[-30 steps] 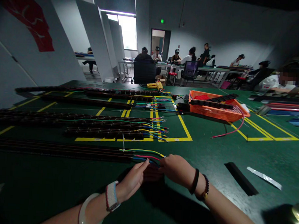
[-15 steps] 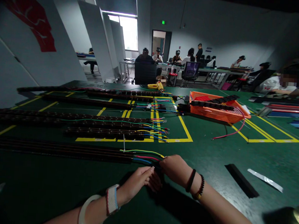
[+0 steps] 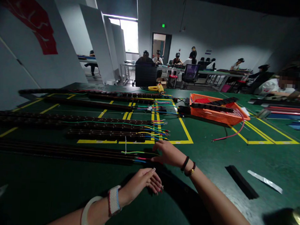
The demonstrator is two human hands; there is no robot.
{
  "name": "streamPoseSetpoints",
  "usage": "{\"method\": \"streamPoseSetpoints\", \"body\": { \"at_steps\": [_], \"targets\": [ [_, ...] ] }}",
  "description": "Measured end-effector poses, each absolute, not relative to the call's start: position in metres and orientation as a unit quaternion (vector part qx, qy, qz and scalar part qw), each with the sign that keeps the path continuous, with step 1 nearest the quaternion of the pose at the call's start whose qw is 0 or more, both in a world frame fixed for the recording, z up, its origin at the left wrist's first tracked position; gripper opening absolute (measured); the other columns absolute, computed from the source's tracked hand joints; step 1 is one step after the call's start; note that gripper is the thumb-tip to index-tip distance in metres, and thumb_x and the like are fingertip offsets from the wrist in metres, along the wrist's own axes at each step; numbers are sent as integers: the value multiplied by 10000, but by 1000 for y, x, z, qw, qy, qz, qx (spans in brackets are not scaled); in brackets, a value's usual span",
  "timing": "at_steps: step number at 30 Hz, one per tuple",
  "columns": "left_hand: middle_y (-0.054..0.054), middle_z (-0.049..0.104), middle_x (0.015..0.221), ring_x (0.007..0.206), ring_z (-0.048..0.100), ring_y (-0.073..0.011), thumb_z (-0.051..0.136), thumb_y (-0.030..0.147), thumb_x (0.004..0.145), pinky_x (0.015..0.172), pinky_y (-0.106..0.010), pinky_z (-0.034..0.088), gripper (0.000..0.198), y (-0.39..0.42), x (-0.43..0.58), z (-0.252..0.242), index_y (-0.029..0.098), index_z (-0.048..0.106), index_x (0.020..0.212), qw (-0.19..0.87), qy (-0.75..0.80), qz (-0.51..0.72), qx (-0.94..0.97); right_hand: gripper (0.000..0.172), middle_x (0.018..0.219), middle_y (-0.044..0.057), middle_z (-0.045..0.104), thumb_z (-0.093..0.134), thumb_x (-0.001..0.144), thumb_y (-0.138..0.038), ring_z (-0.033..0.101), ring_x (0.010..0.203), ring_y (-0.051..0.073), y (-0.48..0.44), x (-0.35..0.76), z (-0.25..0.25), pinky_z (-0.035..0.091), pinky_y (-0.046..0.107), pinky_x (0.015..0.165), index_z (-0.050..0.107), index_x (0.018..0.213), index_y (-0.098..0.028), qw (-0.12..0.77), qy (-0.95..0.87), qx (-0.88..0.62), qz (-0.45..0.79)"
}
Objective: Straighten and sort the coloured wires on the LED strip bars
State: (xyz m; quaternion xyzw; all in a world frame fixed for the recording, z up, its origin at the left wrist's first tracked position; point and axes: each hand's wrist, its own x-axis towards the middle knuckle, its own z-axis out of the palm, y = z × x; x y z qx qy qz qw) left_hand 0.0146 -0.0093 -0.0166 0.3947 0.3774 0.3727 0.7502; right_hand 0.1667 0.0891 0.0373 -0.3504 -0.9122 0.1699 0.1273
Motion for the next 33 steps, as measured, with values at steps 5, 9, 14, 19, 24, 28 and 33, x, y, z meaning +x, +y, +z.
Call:
{"method": "streamPoseSetpoints", "body": {
  "at_steps": [5,9,14,19,24,28,33],
  "targets": [
    [-131,698,693,617,662,-201,508,530,808,606,-312,482,454,-9,15,-19,103,642,735,751,373,376,395,522,967,71,618,710,714,-473,555,897,181,92,157,8,422,307,814,583,1116,-166,116,-921,-315,197],
    [-131,699,694,621,664,-201,498,524,814,608,-312,482,450,-9,14,-19,104,640,736,748,381,370,397,328,834,45,618,662,774,-442,541,765,141,91,152,2,402,255,721,664,932,-155,98,-926,-309,192],
    [-132,696,729,644,668,-201,466,500,838,624,-316,489,439,-9,14,-16,101,631,759,746,387,356,410,304,679,9,598,614,817,-418,493,604,100,89,151,0,343,202,552,678,790,-123,70,-906,-326,262],
    [-123,695,818,742,677,-214,531,384,838,752,-372,496,264,-8,15,-22,124,566,859,750,389,411,343,217,688,15,628,572,857,-313,509,634,103,85,150,1,338,212,604,692,790,-145,108,-920,-318,201],
    [-125,682,977,909,660,-231,510,299,860,917,-439,439,193,-5,12,-23,142,535,968,780,348,469,226,245,669,26,611,573,850,-298,487,673,130,77,144,10,312,271,679,642,658,-161,89,-949,-301,16],
    [-103,687,941,941,633,-199,495,291,870,943,-392,424,169,-2,11,-23,146,572,908,780,325,515,142,186,756,53,609,489,897,-213,470,735,166,65,139,14,303,306,670,624,786,-149,28,-966,-237,-97],
    [-52,679,860,851,627,-161,573,248,834,796,-295,470,86,1,12,-26,161,577,835,767,339,533,111,148,783,68,602,485,886,-136,457,797,196,49,133,14,322,321,675,628,845,-128,-14,-967,-197,-159]
  ]
}}
